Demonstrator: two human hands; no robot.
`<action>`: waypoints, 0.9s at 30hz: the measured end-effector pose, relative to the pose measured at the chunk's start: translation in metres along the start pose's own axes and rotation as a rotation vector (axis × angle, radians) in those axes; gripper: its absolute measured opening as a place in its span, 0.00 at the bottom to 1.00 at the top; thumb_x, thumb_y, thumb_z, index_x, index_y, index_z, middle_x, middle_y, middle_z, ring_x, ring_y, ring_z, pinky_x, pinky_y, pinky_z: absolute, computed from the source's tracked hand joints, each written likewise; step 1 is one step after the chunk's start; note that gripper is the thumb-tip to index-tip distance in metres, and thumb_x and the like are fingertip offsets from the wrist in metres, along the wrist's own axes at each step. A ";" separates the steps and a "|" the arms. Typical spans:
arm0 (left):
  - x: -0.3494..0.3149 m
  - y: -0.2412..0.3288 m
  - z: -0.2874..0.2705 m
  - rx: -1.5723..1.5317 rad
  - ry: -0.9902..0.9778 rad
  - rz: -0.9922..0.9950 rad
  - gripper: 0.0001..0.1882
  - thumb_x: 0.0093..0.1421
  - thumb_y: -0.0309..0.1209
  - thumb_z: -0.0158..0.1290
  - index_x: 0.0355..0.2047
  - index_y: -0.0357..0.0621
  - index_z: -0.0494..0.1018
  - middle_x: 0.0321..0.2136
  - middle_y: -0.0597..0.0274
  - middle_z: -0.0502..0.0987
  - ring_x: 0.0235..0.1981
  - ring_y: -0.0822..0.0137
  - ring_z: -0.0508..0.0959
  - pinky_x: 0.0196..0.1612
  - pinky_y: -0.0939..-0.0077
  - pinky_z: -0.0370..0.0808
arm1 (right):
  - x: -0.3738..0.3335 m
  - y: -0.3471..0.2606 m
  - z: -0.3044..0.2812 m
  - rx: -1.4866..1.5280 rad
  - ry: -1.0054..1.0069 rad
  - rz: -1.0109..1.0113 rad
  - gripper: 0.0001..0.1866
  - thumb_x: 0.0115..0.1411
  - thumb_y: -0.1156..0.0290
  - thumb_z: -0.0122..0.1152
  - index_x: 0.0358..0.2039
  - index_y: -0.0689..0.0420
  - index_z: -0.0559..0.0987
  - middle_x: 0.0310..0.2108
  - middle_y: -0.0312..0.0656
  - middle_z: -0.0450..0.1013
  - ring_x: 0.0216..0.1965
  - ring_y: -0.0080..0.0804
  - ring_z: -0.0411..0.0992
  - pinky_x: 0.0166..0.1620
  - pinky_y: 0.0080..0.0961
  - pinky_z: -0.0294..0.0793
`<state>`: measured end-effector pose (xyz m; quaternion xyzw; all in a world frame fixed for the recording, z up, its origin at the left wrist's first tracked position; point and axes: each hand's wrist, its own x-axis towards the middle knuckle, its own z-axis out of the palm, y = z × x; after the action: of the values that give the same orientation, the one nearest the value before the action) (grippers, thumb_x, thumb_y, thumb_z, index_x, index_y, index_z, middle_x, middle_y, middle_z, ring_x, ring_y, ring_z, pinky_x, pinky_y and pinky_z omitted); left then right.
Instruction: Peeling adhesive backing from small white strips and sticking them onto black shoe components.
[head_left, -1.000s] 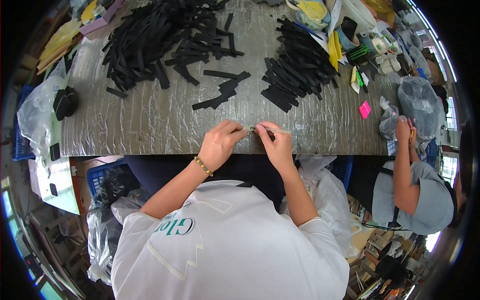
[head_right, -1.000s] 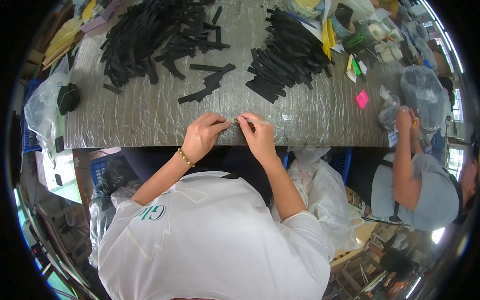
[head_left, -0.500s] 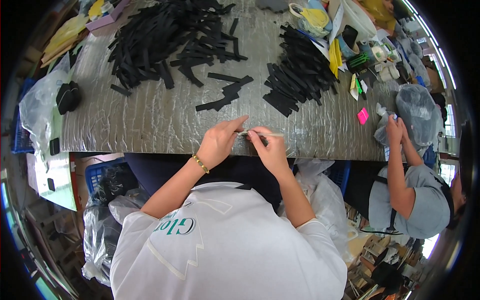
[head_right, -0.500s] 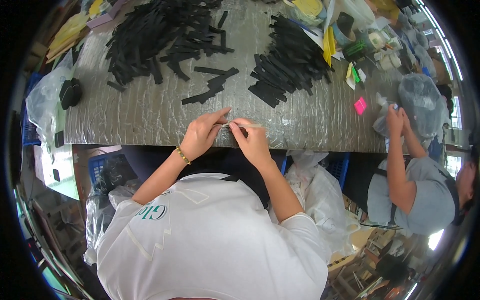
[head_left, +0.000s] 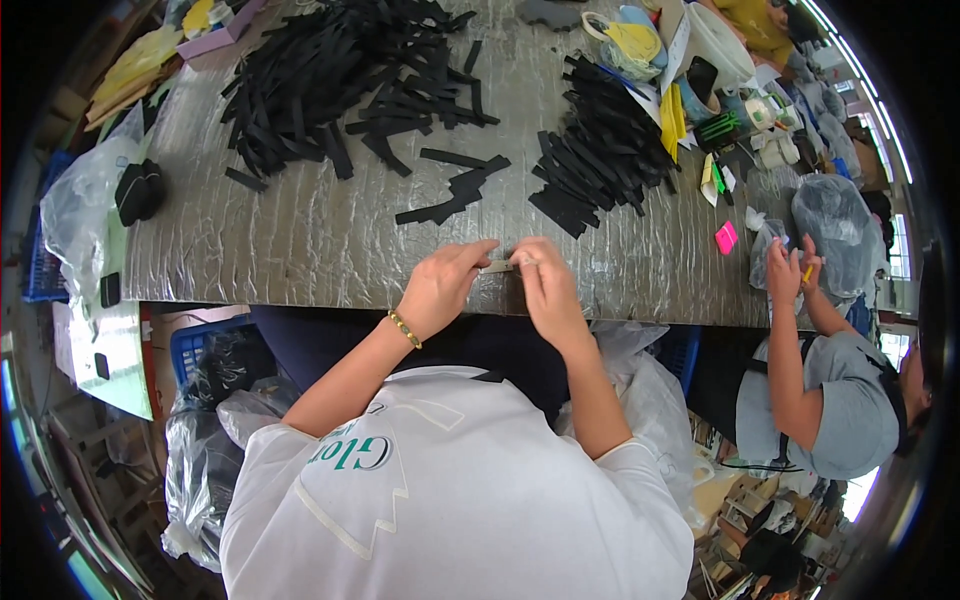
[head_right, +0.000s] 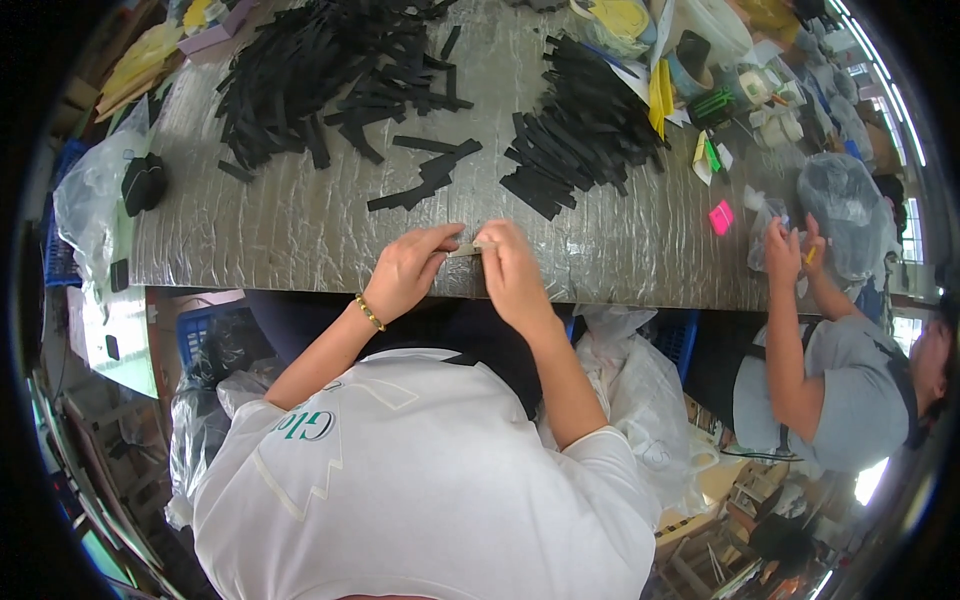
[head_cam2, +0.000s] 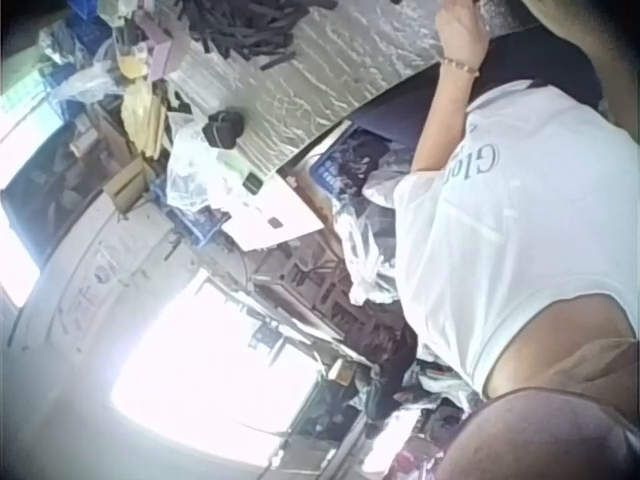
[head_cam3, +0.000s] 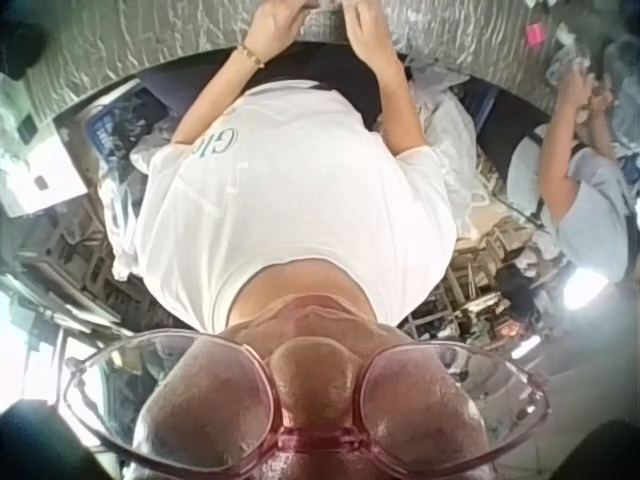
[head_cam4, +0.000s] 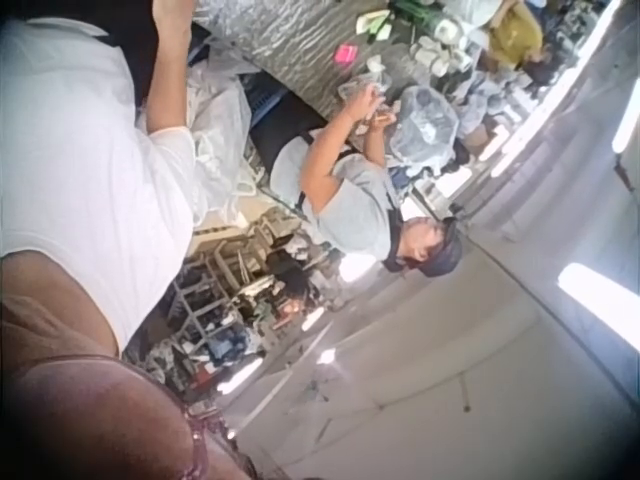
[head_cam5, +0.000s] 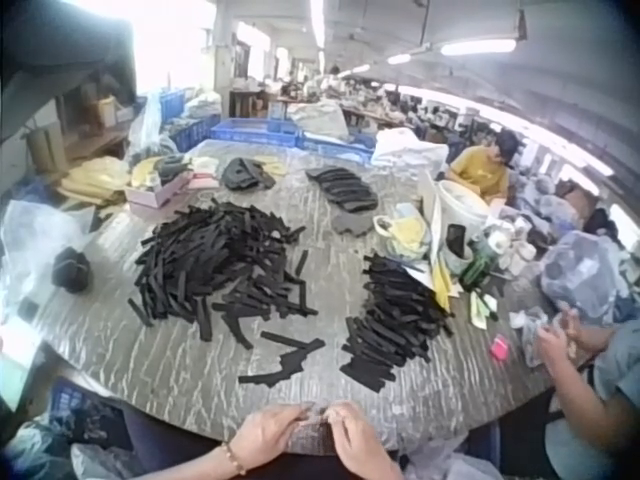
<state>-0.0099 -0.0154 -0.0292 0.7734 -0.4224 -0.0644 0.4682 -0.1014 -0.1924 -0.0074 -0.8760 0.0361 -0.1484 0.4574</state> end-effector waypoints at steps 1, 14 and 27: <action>0.000 0.000 0.001 -0.005 0.003 -0.002 0.25 0.56 0.17 0.54 0.55 0.44 0.72 0.36 0.56 0.82 0.40 0.52 0.81 0.43 0.60 0.78 | 0.001 0.002 -0.004 -0.002 0.002 -0.001 0.08 0.66 0.81 0.49 0.41 0.63 0.77 0.41 0.48 0.71 0.43 0.46 0.73 0.48 0.32 0.71; 0.001 -0.002 -0.019 -0.005 0.138 0.123 0.09 0.55 0.21 0.59 0.37 0.40 0.76 0.35 0.54 0.80 0.39 0.50 0.79 0.45 0.60 0.77 | 0.014 -0.005 -0.011 -0.040 -0.176 0.014 0.11 0.59 0.75 0.63 0.43 0.61 0.75 0.46 0.44 0.67 0.47 0.46 0.70 0.49 0.35 0.71; -0.008 -0.010 -0.040 0.004 0.276 -0.093 0.07 0.56 0.20 0.59 0.35 0.39 0.76 0.36 0.55 0.80 0.35 0.54 0.81 0.38 0.66 0.78 | 0.013 0.031 -0.038 -0.673 0.070 -0.043 0.15 0.60 0.69 0.65 0.46 0.60 0.81 0.47 0.43 0.72 0.48 0.46 0.71 0.51 0.39 0.69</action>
<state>0.0107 0.0188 -0.0171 0.7945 -0.3180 0.0219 0.5169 -0.0981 -0.2426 -0.0095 -0.9728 0.0802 -0.1679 0.1380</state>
